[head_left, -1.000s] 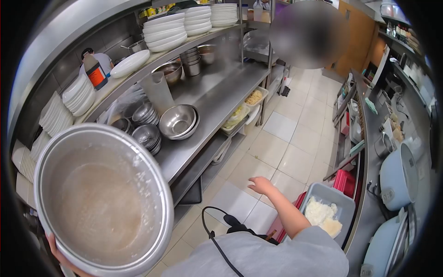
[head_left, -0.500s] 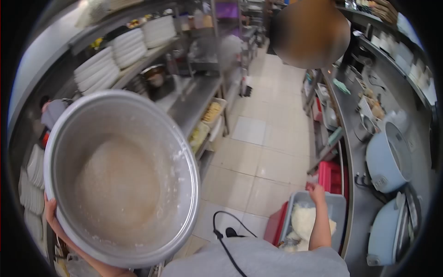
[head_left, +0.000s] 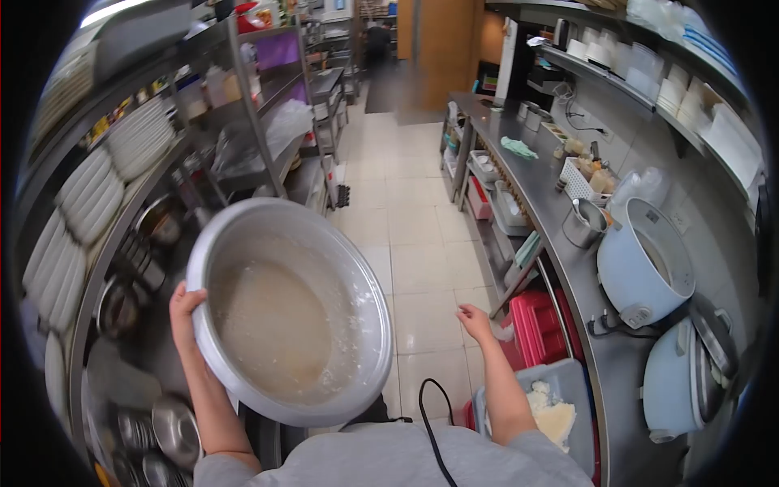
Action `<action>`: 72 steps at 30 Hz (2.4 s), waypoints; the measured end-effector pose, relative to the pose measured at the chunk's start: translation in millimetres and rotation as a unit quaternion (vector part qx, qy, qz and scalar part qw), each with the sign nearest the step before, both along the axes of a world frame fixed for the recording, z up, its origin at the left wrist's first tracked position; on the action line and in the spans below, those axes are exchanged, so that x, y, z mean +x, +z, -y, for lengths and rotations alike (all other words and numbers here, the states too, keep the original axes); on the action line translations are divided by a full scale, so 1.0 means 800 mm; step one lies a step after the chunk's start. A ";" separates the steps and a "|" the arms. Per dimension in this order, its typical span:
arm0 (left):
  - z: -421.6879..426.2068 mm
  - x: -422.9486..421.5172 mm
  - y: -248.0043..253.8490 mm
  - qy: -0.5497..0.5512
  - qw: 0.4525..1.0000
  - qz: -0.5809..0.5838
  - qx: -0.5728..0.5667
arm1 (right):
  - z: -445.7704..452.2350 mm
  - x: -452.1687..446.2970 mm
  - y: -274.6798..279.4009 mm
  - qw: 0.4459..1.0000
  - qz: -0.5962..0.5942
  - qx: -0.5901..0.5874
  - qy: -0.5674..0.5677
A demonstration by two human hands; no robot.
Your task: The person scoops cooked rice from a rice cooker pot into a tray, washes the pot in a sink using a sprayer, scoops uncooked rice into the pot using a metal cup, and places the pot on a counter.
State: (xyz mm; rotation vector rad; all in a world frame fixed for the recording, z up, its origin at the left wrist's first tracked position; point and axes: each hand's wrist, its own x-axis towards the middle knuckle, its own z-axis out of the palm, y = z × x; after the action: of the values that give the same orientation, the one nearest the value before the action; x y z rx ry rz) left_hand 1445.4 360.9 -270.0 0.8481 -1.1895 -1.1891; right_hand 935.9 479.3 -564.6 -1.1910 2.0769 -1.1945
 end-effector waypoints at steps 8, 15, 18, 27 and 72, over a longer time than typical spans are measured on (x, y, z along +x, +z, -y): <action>0.238 -0.203 -0.015 -0.075 0.994 0.018 0.084 | -0.173 -0.202 -0.278 0.903 0.064 0.350 -0.242; 0.431 -0.362 -0.036 -0.092 0.990 0.053 0.090 | -0.215 -0.100 -0.205 0.729 0.400 0.116 -0.542; 0.503 -0.415 -0.046 -0.082 0.992 0.052 0.082 | -0.165 -0.120 -0.201 0.796 0.246 0.331 -0.442; 0.728 -0.504 -0.076 0.063 0.994 0.030 0.085 | 0.330 -0.459 -0.136 0.917 -0.118 0.227 -0.307; 1.998 -1.029 -0.063 0.074 0.990 0.055 0.102 | 1.642 -1.084 0.058 0.826 -0.277 0.392 -0.294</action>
State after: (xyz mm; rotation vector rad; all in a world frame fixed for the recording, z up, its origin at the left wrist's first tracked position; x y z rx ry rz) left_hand 622.5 -1237.8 -320.4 1.1489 -1.0837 -1.1681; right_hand 68.6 -834.0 -518.3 -0.5117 3.0521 -0.0323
